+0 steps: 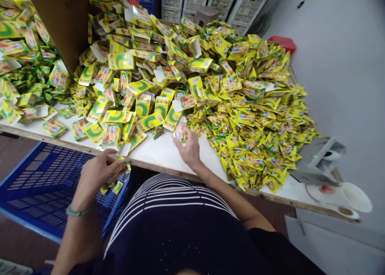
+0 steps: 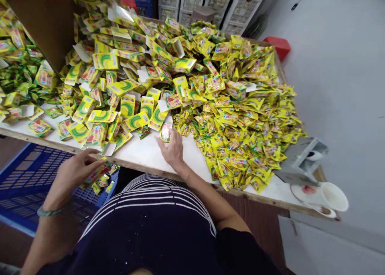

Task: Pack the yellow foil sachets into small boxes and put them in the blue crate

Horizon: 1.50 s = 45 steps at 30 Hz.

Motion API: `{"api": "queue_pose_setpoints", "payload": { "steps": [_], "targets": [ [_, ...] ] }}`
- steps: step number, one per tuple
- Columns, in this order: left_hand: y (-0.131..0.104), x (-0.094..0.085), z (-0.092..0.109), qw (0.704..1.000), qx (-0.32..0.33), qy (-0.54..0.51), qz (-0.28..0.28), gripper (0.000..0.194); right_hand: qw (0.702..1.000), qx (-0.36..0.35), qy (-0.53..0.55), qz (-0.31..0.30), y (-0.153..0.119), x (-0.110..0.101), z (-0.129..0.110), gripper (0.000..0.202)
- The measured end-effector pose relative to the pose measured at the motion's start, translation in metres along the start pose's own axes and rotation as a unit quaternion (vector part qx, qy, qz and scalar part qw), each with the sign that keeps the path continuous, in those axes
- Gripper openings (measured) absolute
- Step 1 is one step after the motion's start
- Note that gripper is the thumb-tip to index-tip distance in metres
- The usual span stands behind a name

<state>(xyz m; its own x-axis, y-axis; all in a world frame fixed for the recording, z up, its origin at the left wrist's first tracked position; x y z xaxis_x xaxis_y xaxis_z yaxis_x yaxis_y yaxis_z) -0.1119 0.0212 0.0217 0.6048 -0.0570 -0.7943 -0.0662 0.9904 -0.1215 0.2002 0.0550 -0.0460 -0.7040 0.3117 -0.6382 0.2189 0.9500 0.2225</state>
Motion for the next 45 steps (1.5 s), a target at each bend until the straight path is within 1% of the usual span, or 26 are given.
{"api": "queue_pose_setpoints", "payload": {
  "steps": [1, 2, 3, 5, 7, 9, 10, 12, 14, 15, 17, 19, 22, 24, 26, 29, 30, 32, 34, 35, 37, 39, 41, 43, 45],
  "targets": [
    [0.001, -0.005, -0.002, 0.999, -0.003, 0.044, 0.009, 0.039, 0.999, 0.028, -0.024, 0.005, 0.008, 0.0, 0.006, 0.062],
    [0.002, -0.004, -0.001, 0.998, 0.002, 0.054, 0.009, 0.036, 0.998, 0.046, -0.04, 0.001, 0.015, 0.002, 0.01, 0.065],
    [0.004, 0.004, 0.005, 0.999, 0.02, 0.035, -0.001, 0.033, 0.997, 0.061, -0.041, -0.012, 0.02, 0.004, 0.012, 0.068],
    [0.011, 0.034, 0.024, 0.996, 0.078, -0.047, -0.026, 0.031, 0.994, 0.09, -0.001, -0.055, 0.021, 0.011, 0.013, 0.07],
    [0.019, 0.07, 0.046, 0.989, 0.112, -0.082, -0.057, 0.034, 0.986, 0.113, 0.069, -0.104, 0.014, 0.019, 0.011, 0.066],
    [0.028, 0.099, 0.066, 0.991, 0.108, -0.051, -0.062, 0.041, 0.978, 0.105, 0.109, -0.142, 0.004, 0.023, 0.009, 0.057],
    [0.032, 0.109, 0.073, 0.993, 0.107, -0.021, -0.051, 0.046, 0.978, 0.089, 0.111, -0.149, 0.0, 0.023, 0.01, 0.05],
    [0.04, 0.12, 0.086, 0.992, 0.12, 0.044, -0.011, 0.054, 0.984, 0.062, 0.091, -0.137, -0.002, 0.019, 0.015, 0.033],
    [0.048, 0.124, 0.096, 0.984, 0.143, 0.103, 0.018, 0.055, 0.991, 0.063, 0.058, -0.1, 0.005, 0.01, 0.025, 0.023],
    [0.052, 0.126, 0.099, 0.98, 0.151, 0.127, 0.02, 0.054, 0.994, 0.068, 0.037, -0.081, 0.01, 0.006, 0.031, 0.022],
    [0.057, 0.128, 0.104, 0.974, 0.157, 0.16, 0.005, 0.055, 0.996, 0.058, -0.012, -0.066, 0.022, 0.001, 0.039, 0.022],
    [0.059, 0.13, 0.105, 0.975, 0.154, 0.16, -0.018, 0.059, 0.995, 0.034, -0.059, -0.075, 0.03, 0.0, 0.043, 0.025],
    [0.056, 0.128, 0.094, 0.985, 0.112, 0.112, -0.067, 0.062, 0.987, 0.018, -0.113, -0.112, 0.031, 0.003, 0.045, 0.032],
    [0.052, 0.124, 0.083, 0.989, 0.087, 0.073, -0.095, 0.059, 0.981, 0.016, -0.137, -0.14, 0.025, 0.004, 0.044, 0.036],
    [0.049, 0.118, 0.073, 0.99, 0.09, 0.034, -0.106, 0.051, 0.976, 0.018, -0.143, -0.165, 0.017, 0.002, 0.043, 0.036],
    [0.047, 0.111, 0.062, 0.987, 0.115, -0.035, -0.107, 0.035, 0.977, 0.065, -0.094, -0.178, 0.009, -0.007, 0.044, 0.032],
    [0.047, 0.11, 0.059, 0.986, 0.119, -0.058, -0.105, 0.033, 0.981, 0.087, -0.059, -0.166, 0.008, -0.011, 0.044, 0.032],
    [0.047, 0.108, 0.057, 0.981, 0.127, -0.103, -0.103, 0.033, 0.984, 0.129, 0.036, -0.114, 0.008, -0.02, 0.042, 0.034],
    [0.046, 0.109, 0.057, 0.972, 0.128, -0.165, -0.108, 0.032, 0.976, 0.154, 0.139, -0.065, 0.011, -0.026, 0.037, 0.041],
    [0.045, 0.11, 0.058, 0.963, 0.126, -0.207, -0.115, 0.032, 0.968, 0.162, 0.182, -0.056, 0.013, -0.027, 0.034, 0.044],
    [0.043, 0.114, 0.063, 0.938, 0.115, -0.295, -0.141, 0.032, 0.953, 0.17, 0.24, -0.073, 0.017, -0.026, 0.025, 0.048],
    [0.039, 0.118, 0.067, 0.914, 0.102, -0.356, -0.167, 0.031, 0.945, 0.171, 0.261, -0.1, 0.018, -0.022, 0.017, 0.048],
    [0.036, 0.122, 0.07, 0.9, 0.091, -0.384, -0.182, 0.034, 0.943, 0.167, 0.266, -0.111, 0.016, -0.017, 0.012, 0.046],
    [0.034, 0.125, 0.072, 0.891, 0.077, -0.407, -0.188, 0.039, 0.946, 0.152, 0.264, -0.113, 0.013, -0.014, 0.009, 0.042],
    [0.032, 0.125, 0.073, 0.876, 0.057, -0.44, -0.19, 0.044, 0.955, 0.131, 0.241, -0.112, 0.011, -0.012, 0.008, 0.039]
  ]
}}
Point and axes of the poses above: each hand's wrist, its own y-axis towards the middle knuckle, its own x-axis out of the palm, z = x × y, the point moved 2 cm from there along y, towards the middle knuckle, and after that the axes turned 5 degrees about x, right-handed, at the moved point
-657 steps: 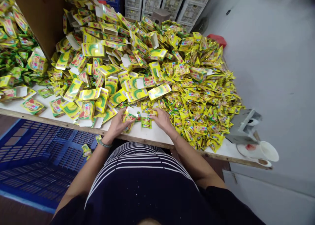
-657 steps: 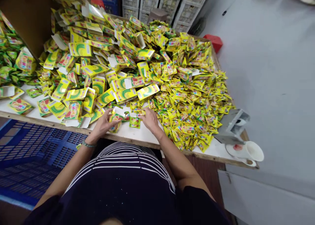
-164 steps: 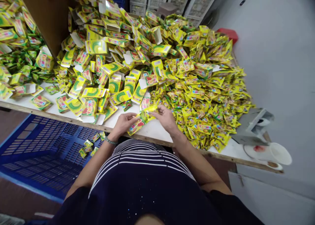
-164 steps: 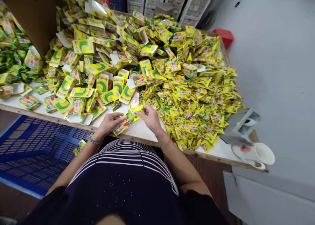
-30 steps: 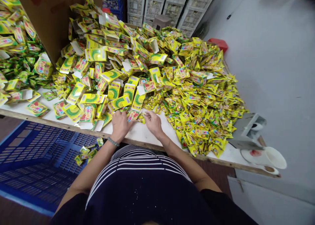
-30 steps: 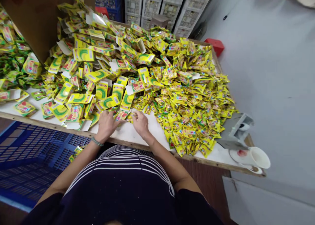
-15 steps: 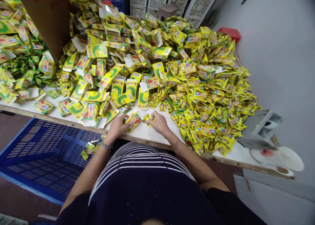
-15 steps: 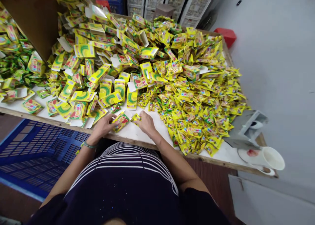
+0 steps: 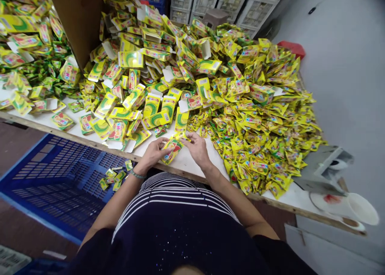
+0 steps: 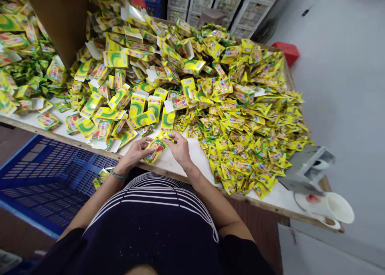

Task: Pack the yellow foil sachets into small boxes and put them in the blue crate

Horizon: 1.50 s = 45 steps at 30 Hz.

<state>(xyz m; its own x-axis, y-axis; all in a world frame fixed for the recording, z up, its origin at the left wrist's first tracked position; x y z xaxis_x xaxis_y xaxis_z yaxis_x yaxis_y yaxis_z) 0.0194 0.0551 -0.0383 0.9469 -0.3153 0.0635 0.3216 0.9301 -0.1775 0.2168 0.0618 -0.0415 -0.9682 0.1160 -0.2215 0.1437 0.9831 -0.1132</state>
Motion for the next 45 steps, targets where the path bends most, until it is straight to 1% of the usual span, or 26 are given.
{"api": "queue_pose_setpoints", "payload": {
  "steps": [3, 6, 8, 10, 12, 13, 14, 16, 18, 19, 20, 21, 22, 23, 25, 26, 27, 28, 30, 31, 33, 35, 37, 40, 42, 45],
  "targets": [
    [-0.004, -0.001, 0.002, 0.997, -0.026, -0.072, 0.013, 0.043, 0.997, -0.029, -0.066, -0.013, 0.0, -0.001, 0.001, 0.034],
    [-0.013, -0.005, 0.004, 0.991, -0.064, -0.118, 0.024, 0.041, 0.987, -0.068, -0.112, -0.097, 0.001, 0.004, 0.0, 0.028],
    [-0.02, -0.011, 0.003, 0.987, -0.078, -0.132, 0.05, 0.044, 0.977, -0.084, -0.127, -0.15, 0.001, 0.012, -0.003, 0.024],
    [-0.029, -0.019, 0.001, 0.983, -0.079, -0.134, 0.096, 0.048, 0.974, -0.102, -0.139, -0.147, 0.003, 0.023, -0.007, 0.023],
    [-0.038, -0.029, 0.0, 0.978, -0.07, -0.127, 0.152, 0.051, 0.967, -0.149, -0.171, -0.112, 0.009, 0.036, -0.013, 0.02],
    [-0.042, -0.034, 0.0, 0.974, -0.066, -0.124, 0.175, 0.053, 0.956, -0.188, -0.202, -0.103, 0.013, 0.044, -0.016, 0.017],
    [-0.045, -0.039, 0.0, 0.971, -0.064, -0.125, 0.194, 0.054, 0.936, -0.234, -0.241, -0.105, 0.017, 0.053, -0.018, 0.018],
    [-0.05, -0.045, 0.002, 0.965, -0.067, -0.132, 0.216, 0.056, 0.875, -0.325, -0.332, -0.136, 0.026, 0.071, -0.022, 0.028],
    [-0.051, -0.049, 0.003, 0.962, -0.07, -0.137, 0.226, 0.057, 0.818, -0.38, -0.403, -0.156, 0.037, 0.084, -0.021, 0.033],
    [-0.051, -0.05, 0.004, 0.961, -0.07, -0.136, 0.23, 0.057, 0.803, -0.39, -0.422, -0.156, 0.042, 0.087, -0.021, 0.033],
    [-0.051, -0.051, 0.004, 0.961, -0.07, -0.134, 0.233, 0.058, 0.801, -0.39, -0.428, -0.151, 0.046, 0.088, -0.02, 0.032],
    [-0.051, -0.052, 0.005, 0.961, -0.069, -0.13, 0.235, 0.058, 0.812, -0.382, -0.419, -0.139, 0.049, 0.087, -0.02, 0.031],
    [-0.051, -0.052, 0.005, 0.961, -0.069, -0.127, 0.236, 0.057, 0.833, -0.368, -0.395, -0.122, 0.051, 0.083, -0.019, 0.03],
    [-0.05, -0.052, 0.004, 0.961, -0.068, -0.124, 0.236, 0.056, 0.862, -0.346, -0.357, -0.099, 0.052, 0.077, -0.019, 0.028],
    [-0.048, -0.051, 0.003, 0.964, -0.068, -0.118, 0.23, 0.055, 0.928, -0.275, -0.243, -0.065, 0.05, 0.061, -0.019, 0.025],
    [-0.046, -0.05, 0.003, 0.966, -0.067, -0.114, 0.224, 0.055, 0.956, -0.227, -0.176, -0.066, 0.047, 0.053, -0.018, 0.025],
    [-0.044, -0.049, 0.002, 0.967, -0.065, -0.108, 0.219, 0.055, 0.974, -0.176, -0.112, -0.083, 0.044, 0.047, -0.017, 0.025],
    [-0.041, -0.047, 0.001, 0.969, -0.063, -0.1, 0.215, 0.055, 0.985, -0.128, -0.056, -0.104, 0.04, 0.042, -0.016, 0.027],
    [-0.033, -0.042, 0.001, 0.973, -0.057, -0.085, 0.207, 0.056, 0.99, -0.053, 0.021, -0.128, 0.03, 0.035, -0.012, 0.035],
    [-0.03, -0.038, 0.001, 0.975, -0.053, -0.083, 0.2, 0.056, 0.991, -0.029, 0.044, -0.124, 0.026, 0.033, -0.01, 0.038],
    [-0.023, -0.028, 0.003, 0.978, -0.046, -0.091, 0.183, 0.055, 0.993, 0.004, 0.068, -0.101, 0.019, 0.031, -0.006, 0.043],
    [-0.019, -0.019, 0.005, 0.979, -0.041, -0.106, 0.168, 0.053, 0.993, 0.024, 0.074, -0.087, 0.013, 0.029, -0.002, 0.043],
    [-0.017, -0.012, 0.007, 0.98, -0.038, -0.112, 0.158, 0.053, 0.993, 0.022, 0.065, -0.093, 0.008, 0.027, -0.001, 0.042],
    [-0.016, -0.007, 0.006, 0.983, -0.034, -0.106, 0.148, 0.053, 0.993, -0.007, 0.023, -0.113, 0.002, 0.021, -0.002, 0.038],
    [-0.016, -0.007, 0.003, 0.983, -0.032, -0.104, 0.145, 0.053, 0.994, -0.017, -0.004, -0.106, 0.001, 0.015, -0.001, 0.034],
    [-0.017, -0.012, 0.0, 0.983, -0.03, -0.106, 0.147, 0.053, 0.997, -0.003, 0.003, -0.073, 0.004, -0.001, 0.004, 0.034]
  ]
}}
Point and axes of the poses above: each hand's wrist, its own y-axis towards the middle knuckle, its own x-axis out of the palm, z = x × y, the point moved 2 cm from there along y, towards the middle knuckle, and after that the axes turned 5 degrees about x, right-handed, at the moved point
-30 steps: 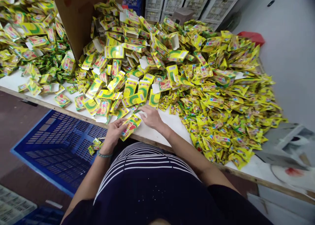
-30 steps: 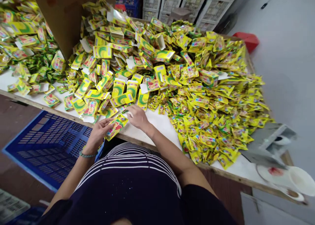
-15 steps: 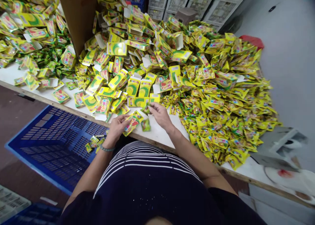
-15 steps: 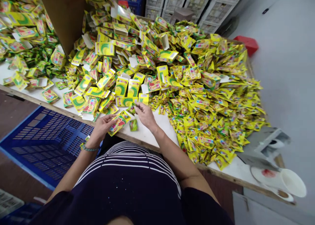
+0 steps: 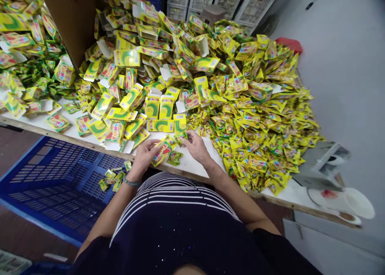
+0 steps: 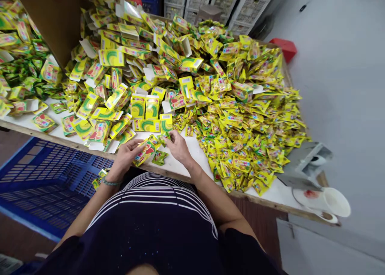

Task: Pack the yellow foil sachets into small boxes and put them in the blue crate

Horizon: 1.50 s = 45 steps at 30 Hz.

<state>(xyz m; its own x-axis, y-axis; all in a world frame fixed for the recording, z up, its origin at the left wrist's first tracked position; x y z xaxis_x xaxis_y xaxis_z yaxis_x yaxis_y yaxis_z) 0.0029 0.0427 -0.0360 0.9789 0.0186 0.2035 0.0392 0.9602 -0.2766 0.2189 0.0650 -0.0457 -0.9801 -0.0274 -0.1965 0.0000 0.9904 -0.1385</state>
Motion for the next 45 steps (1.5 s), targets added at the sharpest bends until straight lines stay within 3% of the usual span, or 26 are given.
{"api": "queue_pose_setpoints", "payload": {
  "steps": [4, 6, 9, 12, 16, 19, 22, 24, 27, 31, 34, 36, 38, 45],
  "targets": [
    [0.001, -0.005, 0.001, 1.0, -0.003, -0.005, 0.019, 0.054, 1.0, 0.008, -0.007, 0.025, 0.002, -0.03, 0.011, 0.035],
    [0.002, -0.004, 0.002, 1.0, -0.008, -0.005, 0.019, 0.055, 0.998, 0.023, -0.052, -0.029, 0.004, -0.042, 0.019, 0.033],
    [0.002, 0.002, 0.003, 1.0, -0.014, 0.0, 0.006, 0.056, 0.973, 0.024, -0.215, -0.079, 0.003, -0.055, 0.028, 0.026],
    [0.002, 0.004, 0.002, 1.0, -0.012, 0.008, 0.0, 0.056, 0.932, -0.051, -0.359, -0.013, -0.003, -0.062, 0.027, 0.025],
    [0.002, 0.002, 0.0, 1.0, -0.006, 0.012, 0.008, 0.054, 0.917, -0.111, -0.371, 0.095, -0.018, -0.06, 0.021, 0.01],
    [0.002, 0.005, -0.001, 1.0, -0.01, 0.017, 0.004, 0.055, 0.941, -0.058, -0.33, 0.054, -0.021, -0.05, 0.025, 0.02],
    [0.002, 0.012, -0.002, 0.999, -0.028, 0.016, -0.014, 0.057, 0.939, 0.006, -0.344, -0.009, -0.015, -0.045, 0.03, 0.024],
    [0.002, 0.016, -0.002, 0.999, -0.033, 0.014, -0.032, 0.056, 0.927, 0.051, -0.372, -0.011, -0.008, -0.047, 0.029, 0.02],
    [0.001, 0.019, -0.003, 0.998, -0.027, 0.012, -0.054, 0.054, 0.915, 0.056, -0.4, 0.024, -0.001, -0.053, 0.024, 0.037],
    [0.001, 0.019, -0.006, 0.998, -0.018, 0.021, -0.058, 0.053, 0.943, 0.001, -0.332, 0.027, -0.002, -0.052, 0.018, 0.041],
    [0.002, 0.016, -0.01, 0.997, -0.004, 0.057, -0.047, 0.052, 0.987, 0.049, -0.146, 0.051, -0.009, -0.042, 0.019, 0.047],
    [0.002, 0.015, -0.01, 0.996, 0.004, 0.072, -0.043, 0.051, 0.996, 0.074, -0.011, 0.051, -0.013, -0.031, 0.017, 0.049],
    [0.001, 0.016, -0.009, 0.997, 0.001, 0.058, -0.048, 0.051, 0.995, 0.075, 0.054, 0.034, -0.015, -0.02, 0.01, 0.049],
    [-0.005, 0.021, -0.001, 0.997, -0.04, -0.028, -0.053, 0.055, 0.999, 0.039, 0.001, -0.013, -0.014, -0.009, -0.013, 0.048]
  ]
}}
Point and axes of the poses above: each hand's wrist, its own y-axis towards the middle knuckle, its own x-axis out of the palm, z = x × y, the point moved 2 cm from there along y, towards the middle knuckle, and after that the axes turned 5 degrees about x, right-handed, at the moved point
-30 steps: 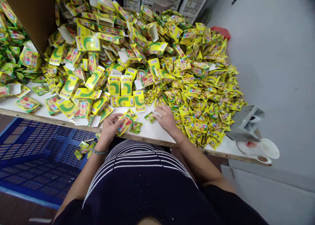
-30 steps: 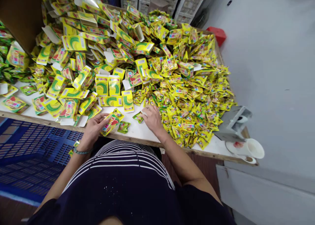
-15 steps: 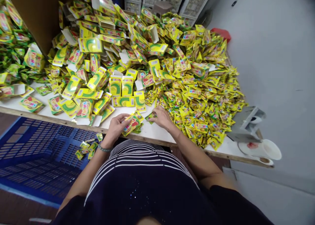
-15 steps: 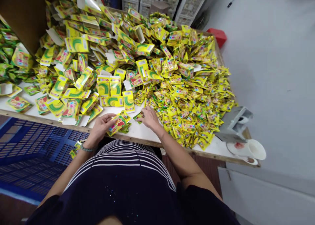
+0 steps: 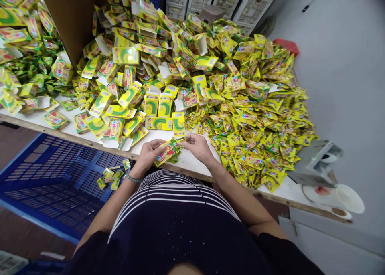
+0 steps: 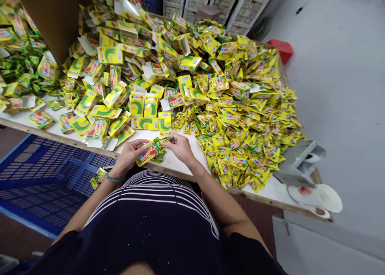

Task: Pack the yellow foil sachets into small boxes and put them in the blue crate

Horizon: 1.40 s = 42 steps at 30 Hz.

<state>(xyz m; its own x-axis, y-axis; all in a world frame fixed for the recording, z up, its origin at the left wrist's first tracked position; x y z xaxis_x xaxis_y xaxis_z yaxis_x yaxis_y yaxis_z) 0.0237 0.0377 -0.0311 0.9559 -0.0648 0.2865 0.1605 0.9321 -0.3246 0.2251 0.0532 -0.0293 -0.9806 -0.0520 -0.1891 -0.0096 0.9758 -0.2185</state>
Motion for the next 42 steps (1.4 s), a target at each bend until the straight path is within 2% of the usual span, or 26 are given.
{"api": "queue_pose_setpoints", "payload": {
  "steps": [4, 9, 12, 15, 19, 22, 24, 25, 27, 29, 32, 35, 40, 42],
  "targets": [
    [-0.002, 0.003, 0.003, 1.0, -0.006, 0.008, -0.02, 0.057, 0.999, 0.007, 0.0, -0.038, 0.0, 0.003, 0.002, 0.047],
    [0.002, 0.008, 0.001, 1.0, -0.014, 0.006, -0.026, 0.06, 0.989, -0.074, -0.127, 0.018, 0.001, 0.004, 0.003, 0.037],
    [0.003, 0.01, -0.004, 1.0, -0.015, -0.008, -0.007, 0.058, 0.985, -0.092, -0.144, -0.002, -0.003, 0.012, 0.001, 0.041],
    [0.002, 0.012, -0.007, 1.0, -0.005, -0.018, 0.015, 0.056, 0.988, -0.086, -0.118, -0.057, -0.009, 0.021, -0.001, 0.048],
    [-0.001, 0.013, -0.007, 0.998, 0.006, -0.044, 0.048, 0.06, 0.991, -0.064, -0.09, -0.078, -0.013, 0.028, -0.001, 0.047],
    [-0.001, 0.012, -0.005, 0.995, 0.037, -0.056, 0.074, 0.067, 0.996, -0.068, -0.002, -0.049, -0.014, 0.034, 0.0, 0.045],
    [-0.001, 0.01, -0.003, 0.993, 0.072, -0.051, 0.083, 0.071, 0.995, -0.072, 0.065, -0.011, -0.015, 0.037, 0.001, 0.053],
    [-0.001, 0.008, -0.003, 0.992, 0.087, -0.041, 0.08, 0.07, 0.994, -0.072, 0.084, 0.001, -0.016, 0.039, 0.002, 0.054],
    [-0.002, 0.006, -0.001, 0.992, 0.109, -0.012, 0.054, 0.065, 0.994, -0.083, 0.077, 0.0, -0.017, 0.041, 0.001, 0.043],
    [-0.004, 0.004, -0.001, 0.993, 0.118, 0.014, 0.019, 0.059, 0.994, -0.102, 0.031, -0.011, -0.018, 0.041, -0.002, 0.031],
    [-0.006, 0.002, 0.0, 0.994, 0.106, 0.018, -0.015, 0.056, 0.993, -0.115, -0.022, -0.034, -0.019, 0.04, -0.007, 0.029],
    [-0.005, -0.001, -0.001, 0.996, 0.091, 0.002, -0.025, 0.055, 0.993, -0.102, -0.013, -0.053, -0.019, 0.04, -0.008, 0.032],
    [-0.002, -0.007, -0.007, 0.996, 0.087, -0.026, -0.025, 0.05, 0.993, -0.108, -0.023, -0.049, -0.013, 0.042, -0.003, 0.029],
    [-0.001, -0.009, -0.008, 0.995, 0.091, -0.025, -0.022, 0.05, 0.993, -0.101, 0.004, -0.054, -0.01, 0.042, -0.003, 0.03]
  ]
}}
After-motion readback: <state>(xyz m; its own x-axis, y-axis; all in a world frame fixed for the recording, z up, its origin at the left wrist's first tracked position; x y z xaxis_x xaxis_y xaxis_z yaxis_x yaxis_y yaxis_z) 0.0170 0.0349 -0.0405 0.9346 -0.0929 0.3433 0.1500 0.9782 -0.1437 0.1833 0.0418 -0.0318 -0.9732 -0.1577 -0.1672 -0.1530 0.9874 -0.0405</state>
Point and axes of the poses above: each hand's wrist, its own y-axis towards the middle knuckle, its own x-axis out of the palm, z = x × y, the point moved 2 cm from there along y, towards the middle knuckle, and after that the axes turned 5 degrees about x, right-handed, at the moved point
